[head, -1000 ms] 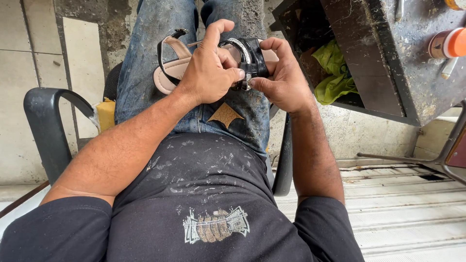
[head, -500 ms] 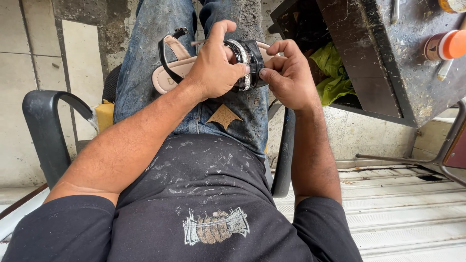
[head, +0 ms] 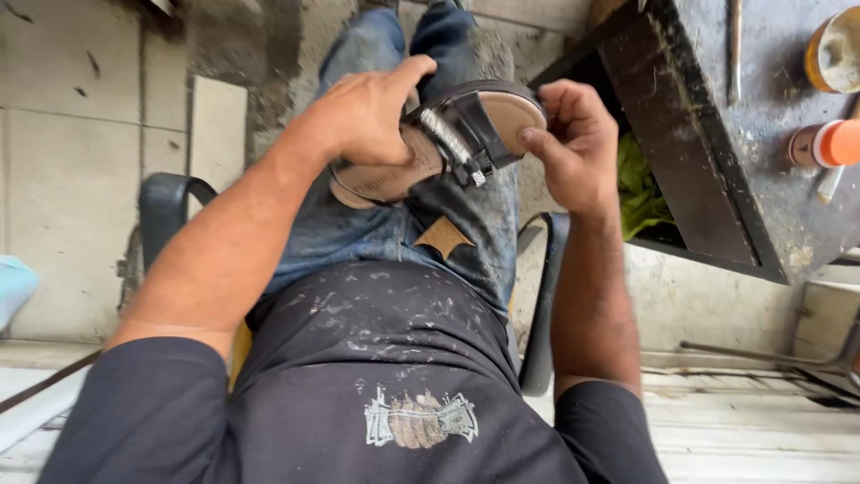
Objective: Repairing a sandal by applying adhesive to the straps and bonding them to the sole
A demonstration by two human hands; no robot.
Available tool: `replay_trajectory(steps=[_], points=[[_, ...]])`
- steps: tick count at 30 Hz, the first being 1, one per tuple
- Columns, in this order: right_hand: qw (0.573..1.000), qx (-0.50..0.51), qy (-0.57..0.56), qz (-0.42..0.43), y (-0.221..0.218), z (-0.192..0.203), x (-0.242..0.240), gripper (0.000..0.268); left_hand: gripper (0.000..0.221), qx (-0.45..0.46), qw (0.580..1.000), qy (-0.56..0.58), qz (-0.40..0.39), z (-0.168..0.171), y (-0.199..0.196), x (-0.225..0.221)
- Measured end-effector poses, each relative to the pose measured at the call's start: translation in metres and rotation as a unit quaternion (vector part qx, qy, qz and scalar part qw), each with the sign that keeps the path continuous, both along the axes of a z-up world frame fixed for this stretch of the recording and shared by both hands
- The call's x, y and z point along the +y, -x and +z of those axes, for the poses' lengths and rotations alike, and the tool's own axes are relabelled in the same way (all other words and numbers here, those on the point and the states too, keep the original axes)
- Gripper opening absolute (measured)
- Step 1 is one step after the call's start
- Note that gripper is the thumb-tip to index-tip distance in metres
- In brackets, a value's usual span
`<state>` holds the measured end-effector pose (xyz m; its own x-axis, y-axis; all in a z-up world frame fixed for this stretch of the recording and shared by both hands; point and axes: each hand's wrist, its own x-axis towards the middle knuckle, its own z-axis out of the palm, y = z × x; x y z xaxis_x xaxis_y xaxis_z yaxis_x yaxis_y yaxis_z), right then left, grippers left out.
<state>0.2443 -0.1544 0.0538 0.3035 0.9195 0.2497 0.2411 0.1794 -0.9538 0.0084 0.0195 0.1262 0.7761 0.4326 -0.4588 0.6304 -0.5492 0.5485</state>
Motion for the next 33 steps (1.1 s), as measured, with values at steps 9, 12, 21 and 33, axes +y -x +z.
replay_trajectory(steps=[9,12,21,33], points=[[0.962,-0.257,0.032,-0.085,0.050,-0.018,-0.006,0.010,0.065,-0.221,0.927,0.133,0.273,-0.097,0.024,0.037],[0.868,-0.421,0.260,0.047,0.091,-0.030,-0.056,0.047,0.060,-0.322,0.877,0.146,0.326,-0.104,0.032,0.039],[0.895,-0.335,0.287,0.071,0.100,-0.053,-0.078,0.029,0.064,-0.307,0.879,0.187,0.313,-0.179,0.013,0.016],[0.912,-0.346,0.218,0.023,0.085,-0.054,-0.060,0.053,0.081,-0.217,0.916,0.177,0.287,-0.165,0.027,-0.002]])
